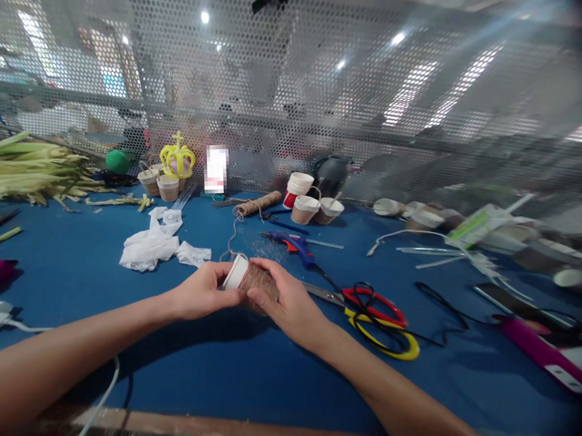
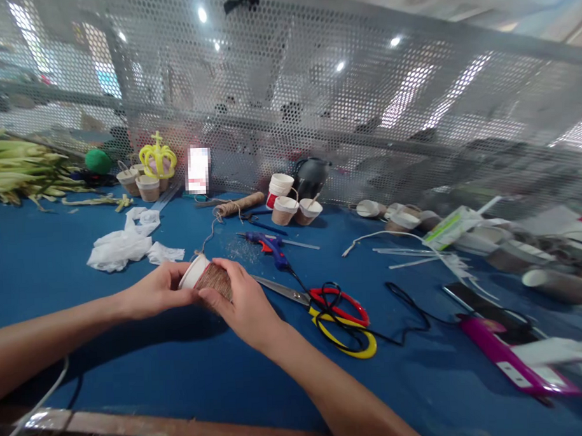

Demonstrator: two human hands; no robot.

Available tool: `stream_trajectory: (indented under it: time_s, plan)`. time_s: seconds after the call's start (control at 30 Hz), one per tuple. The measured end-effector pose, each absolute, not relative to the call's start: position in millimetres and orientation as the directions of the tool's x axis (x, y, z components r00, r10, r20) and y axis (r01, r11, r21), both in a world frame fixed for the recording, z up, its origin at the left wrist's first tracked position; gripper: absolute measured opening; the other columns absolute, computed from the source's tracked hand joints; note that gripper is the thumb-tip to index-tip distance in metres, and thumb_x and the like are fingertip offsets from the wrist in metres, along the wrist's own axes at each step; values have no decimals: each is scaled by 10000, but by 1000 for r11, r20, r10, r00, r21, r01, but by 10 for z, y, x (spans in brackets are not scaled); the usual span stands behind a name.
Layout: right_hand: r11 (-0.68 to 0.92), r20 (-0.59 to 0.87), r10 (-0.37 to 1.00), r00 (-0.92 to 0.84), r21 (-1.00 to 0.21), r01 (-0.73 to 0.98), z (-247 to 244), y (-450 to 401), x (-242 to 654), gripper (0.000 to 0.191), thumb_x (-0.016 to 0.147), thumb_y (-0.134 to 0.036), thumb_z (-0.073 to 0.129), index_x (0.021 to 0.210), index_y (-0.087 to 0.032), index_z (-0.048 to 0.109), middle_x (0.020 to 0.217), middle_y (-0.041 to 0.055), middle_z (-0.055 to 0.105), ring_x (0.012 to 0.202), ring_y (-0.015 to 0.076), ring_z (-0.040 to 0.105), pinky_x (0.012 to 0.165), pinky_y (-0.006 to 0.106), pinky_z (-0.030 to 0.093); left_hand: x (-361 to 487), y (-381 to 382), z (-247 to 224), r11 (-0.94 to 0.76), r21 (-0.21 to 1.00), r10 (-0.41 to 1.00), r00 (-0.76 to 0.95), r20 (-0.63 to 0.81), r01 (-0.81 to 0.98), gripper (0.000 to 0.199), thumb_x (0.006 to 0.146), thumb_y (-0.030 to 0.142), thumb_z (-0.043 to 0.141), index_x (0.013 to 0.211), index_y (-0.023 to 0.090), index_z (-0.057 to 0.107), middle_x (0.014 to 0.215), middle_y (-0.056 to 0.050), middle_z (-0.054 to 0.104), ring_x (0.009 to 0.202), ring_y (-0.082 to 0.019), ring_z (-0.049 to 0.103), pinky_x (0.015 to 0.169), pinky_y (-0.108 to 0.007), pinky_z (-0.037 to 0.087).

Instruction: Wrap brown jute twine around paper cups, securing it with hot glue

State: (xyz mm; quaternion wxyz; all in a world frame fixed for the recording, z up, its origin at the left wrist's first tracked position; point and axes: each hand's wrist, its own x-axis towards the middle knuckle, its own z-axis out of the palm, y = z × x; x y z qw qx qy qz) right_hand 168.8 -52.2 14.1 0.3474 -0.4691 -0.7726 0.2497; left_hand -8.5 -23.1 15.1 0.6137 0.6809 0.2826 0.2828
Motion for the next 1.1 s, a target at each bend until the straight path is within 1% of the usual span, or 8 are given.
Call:
stream_trajectory:
  time_s: [0.2, 0.37, 0.47, 0.57, 0.67, 0.8, 1.0, 1.1]
  plan:
    - [323, 174, 921, -348, -841, 434, 335, -406, 1693, 401, 844, -490, 384, 970, -166, 583, 995, 91, 614, 940, 205, 547, 853, 366, 394, -103, -279, 154, -305, 929, 660, 750, 46, 211, 165, 689, 176, 519, 817, 86, 571, 680, -1, 532, 608, -113, 467, 593, -216, 409]
    - [132, -37, 893, -449, -931, 340, 418, -261, 1597, 494, 843, -543, 323, 799, -161, 633, 871, 70, 646, 843, 188, 575, 778, 341, 425, -100, -317, 179, -440, 884, 558, 819, 131, 159, 113, 720, 152, 496, 780, 90, 569, 712, -19, 558, 661, -130, 495, 658, -232, 433]
    - [182, -31, 849, -528, -921, 346, 513, -197, 1479, 346, 830, -416, 441, 693, -157, 626, 826, 55, 647, 841, 177, 578, 785, 319, 422, -92, -327, 159, -462, 876, 523, 840, 144, 137, 104, 729, 136, 494, 765, 90, 580, 742, -36, 589, 713, -147, 530, 713, -249, 445]
    - [243, -20, 797, -604, -905, 350, 642, -163, 1311, 149, 759, -264, 553, 767, -141, 638, 837, 46, 654, 813, 161, 586, 757, 295, 440, -82, -329, 115, -443, 891, 504, 849, 157, 98, 128, 753, 133, 482, 795, 88, 595, 815, -61, 620, 760, -158, 557, 744, -255, 450]
    - [288, -16, 763, -646, -886, 363, 737, -86, 1186, 168, 756, -252, 555, 836, -136, 646, 866, 43, 668, 803, 142, 594, 719, 262, 458, -73, -323, 71, -464, 881, 506, 844, 177, 93, 137, 757, 138, 489, 813, 84, 601, 829, -72, 633, 758, -161, 565, 743, -263, 454]
    - [265, 35, 939, -343, -709, 653, 771, 167, 1389, 161, 794, -227, 511, 822, -138, 642, 803, 46, 675, 730, 122, 608, 653, 222, 468, -69, -308, 34, -540, 834, 517, 826, 226, 110, 109, 722, 104, 510, 777, 78, 601, 808, -75, 635, 742, -161, 563, 747, -273, 452]
    - [-69, -10, 997, 74, -497, 865, 630, 422, 2309, 178, 822, -221, 495, 756, -116, 622, 805, 106, 634, 808, 215, 593, 683, 305, 460, -73, -302, -6, -466, 876, 537, 827, 167, 126, 138, 744, 128, 499, 834, 85, 595, 833, -67, 645, 768, -157, 579, 746, -261, 464]
    - [-206, -131, 978, 165, -436, 876, 419, 435, 2518, 222, 849, -279, 495, 1022, -155, 559, 1047, 74, 569, 880, 179, 566, 744, 357, 475, -73, -310, -10, -426, 893, 545, 829, 124, 146, 177, 750, 143, 491, 877, 73, 594, 851, -75, 647, 760, -159, 578, 731, -262, 469]
